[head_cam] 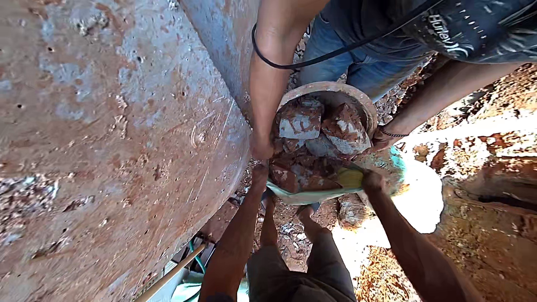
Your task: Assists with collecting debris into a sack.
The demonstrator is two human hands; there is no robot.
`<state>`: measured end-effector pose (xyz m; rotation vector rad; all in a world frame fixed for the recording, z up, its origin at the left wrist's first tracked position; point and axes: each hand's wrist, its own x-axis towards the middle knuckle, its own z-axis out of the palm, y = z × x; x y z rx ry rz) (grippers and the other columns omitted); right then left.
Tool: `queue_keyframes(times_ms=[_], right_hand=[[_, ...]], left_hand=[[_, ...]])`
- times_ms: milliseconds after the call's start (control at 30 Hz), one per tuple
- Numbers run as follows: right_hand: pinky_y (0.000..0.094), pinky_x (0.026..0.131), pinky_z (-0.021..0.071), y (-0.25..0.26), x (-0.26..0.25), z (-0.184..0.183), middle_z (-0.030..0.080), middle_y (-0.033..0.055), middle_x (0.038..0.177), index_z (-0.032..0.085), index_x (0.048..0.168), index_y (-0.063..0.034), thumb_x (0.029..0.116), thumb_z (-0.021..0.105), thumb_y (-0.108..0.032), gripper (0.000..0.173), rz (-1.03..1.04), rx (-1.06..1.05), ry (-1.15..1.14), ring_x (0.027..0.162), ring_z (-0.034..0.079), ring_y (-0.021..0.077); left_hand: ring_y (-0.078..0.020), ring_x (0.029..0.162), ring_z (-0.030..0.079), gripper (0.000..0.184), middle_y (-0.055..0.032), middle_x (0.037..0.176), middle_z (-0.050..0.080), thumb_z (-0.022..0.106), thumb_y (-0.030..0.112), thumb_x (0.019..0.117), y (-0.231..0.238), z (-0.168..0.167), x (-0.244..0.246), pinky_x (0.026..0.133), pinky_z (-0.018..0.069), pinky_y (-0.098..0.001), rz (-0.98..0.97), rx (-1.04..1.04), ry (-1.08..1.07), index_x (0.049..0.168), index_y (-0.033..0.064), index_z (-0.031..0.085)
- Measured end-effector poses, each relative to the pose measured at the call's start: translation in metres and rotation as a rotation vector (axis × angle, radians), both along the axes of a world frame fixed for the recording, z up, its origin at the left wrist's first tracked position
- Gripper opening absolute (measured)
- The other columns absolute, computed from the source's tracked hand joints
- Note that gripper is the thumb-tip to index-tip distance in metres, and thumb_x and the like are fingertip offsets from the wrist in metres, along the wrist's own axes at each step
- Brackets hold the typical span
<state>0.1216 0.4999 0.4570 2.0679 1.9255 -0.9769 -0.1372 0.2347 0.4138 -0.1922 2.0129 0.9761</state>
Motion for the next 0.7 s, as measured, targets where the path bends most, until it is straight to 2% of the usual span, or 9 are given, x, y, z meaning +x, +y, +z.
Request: queue_keyframes(times_ms=[67,133,200,333,433,533,567,633,700], right_hand=[[0.0620,0.109,0.0419,0.007,0.009,0.002,0.063,0.0278,0.133,0.068,0.126,0.0026,0.1063,0.054,-0.023,0.035,0.025,-0.055,-0.053,0.128,0.058,0.0422],[0.0574,0.103,0.0465,-0.005,0.009,0.005,0.066,0.0263,0.126,0.068,0.125,0.0025,0.1050,0.055,-0.017,0.030,-0.022,-0.069,0.041,0.119,0.062,0.0382],[0.0535,0.096,0.0499,-0.011,0.024,-0.002,0.067,0.0249,0.118,0.068,0.121,0.0039,0.1033,0.057,-0.013,0.027,-0.146,-0.036,0.147,0.109,0.064,0.0341],[0.0576,0.102,0.0465,-0.029,0.014,0.001,0.062,0.0283,0.128,0.065,0.125,0.0062,0.1034,0.058,-0.017,0.032,-0.360,0.001,0.154,0.120,0.060,0.0391],[0.0569,0.101,0.0476,-0.035,0.004,0.012,0.066,0.0270,0.124,0.068,0.122,0.0037,0.1050,0.057,-0.023,0.034,-0.156,-0.016,0.104,0.116,0.063,0.0380],[0.0586,0.110,0.0421,-0.019,0.019,-0.002,0.062,0.0279,0.134,0.066,0.127,0.0054,0.1069,0.053,-0.024,0.039,-0.042,-0.039,0.019,0.129,0.058,0.0391],[0.0551,0.109,0.0438,-0.021,0.007,-0.004,0.062,0.0271,0.133,0.064,0.128,0.0067,0.1069,0.053,-0.021,0.037,-0.091,-0.033,0.095,0.128,0.058,0.0365],[0.0510,0.094,0.0515,-0.030,0.000,-0.010,0.067,0.0231,0.117,0.067,0.122,0.0038,0.1055,0.055,-0.020,0.031,-0.235,-0.021,0.280,0.107,0.064,0.0310],[0.0528,0.092,0.0514,-0.025,0.010,-0.008,0.066,0.0235,0.118,0.065,0.125,0.0030,0.1061,0.054,-0.021,0.032,-0.246,-0.081,0.291,0.105,0.064,0.0326]], left_hand=[[-0.0377,0.122,0.059,0.037,-0.0278,0.128,0.062,0.052,0.022,0.1062,-0.012,0.005,-0.005,0.104,0.0462,-0.0553,-0.131,-0.046,-0.034,0.128,-0.0068,0.059],[-0.0361,0.115,0.061,0.030,-0.0277,0.122,0.063,0.056,0.015,0.1029,-0.030,0.009,-0.009,0.100,0.0473,-0.0534,-0.156,0.004,-0.028,0.119,-0.0093,0.063],[-0.0353,0.112,0.061,0.029,-0.0274,0.118,0.064,0.057,0.015,0.1020,-0.038,0.012,-0.006,0.098,0.0476,-0.0534,-0.165,0.034,-0.022,0.114,-0.0100,0.064],[-0.0360,0.111,0.060,0.027,-0.0281,0.116,0.064,0.056,0.013,0.1021,-0.046,0.016,0.002,0.097,0.0472,-0.0532,-0.048,0.015,0.004,0.112,-0.0108,0.064],[-0.0327,0.106,0.061,0.024,-0.0262,0.115,0.063,0.055,0.010,0.1020,-0.043,0.009,0.003,0.093,0.0499,-0.0508,0.147,0.117,-0.010,0.114,-0.0100,0.063],[-0.0378,0.120,0.058,0.033,-0.0302,0.128,0.060,0.047,0.013,0.1076,-0.037,0.018,0.008,0.102,0.0466,-0.0538,0.164,0.088,0.015,0.125,-0.0115,0.060],[-0.0385,0.121,0.058,0.034,-0.0308,0.129,0.060,0.047,0.014,0.1080,-0.035,0.019,0.004,0.103,0.0462,-0.0536,0.155,0.083,0.050,0.126,-0.0118,0.059],[-0.0380,0.120,0.058,0.033,-0.0313,0.127,0.060,0.047,0.012,0.1070,-0.034,0.012,0.008,0.103,0.0467,-0.0525,0.158,0.115,0.093,0.126,-0.0126,0.059],[-0.0392,0.118,0.058,0.034,-0.0317,0.128,0.060,0.049,0.013,0.1072,-0.023,0.012,0.011,0.101,0.0467,-0.0542,0.214,0.094,0.076,0.128,-0.0119,0.059]])
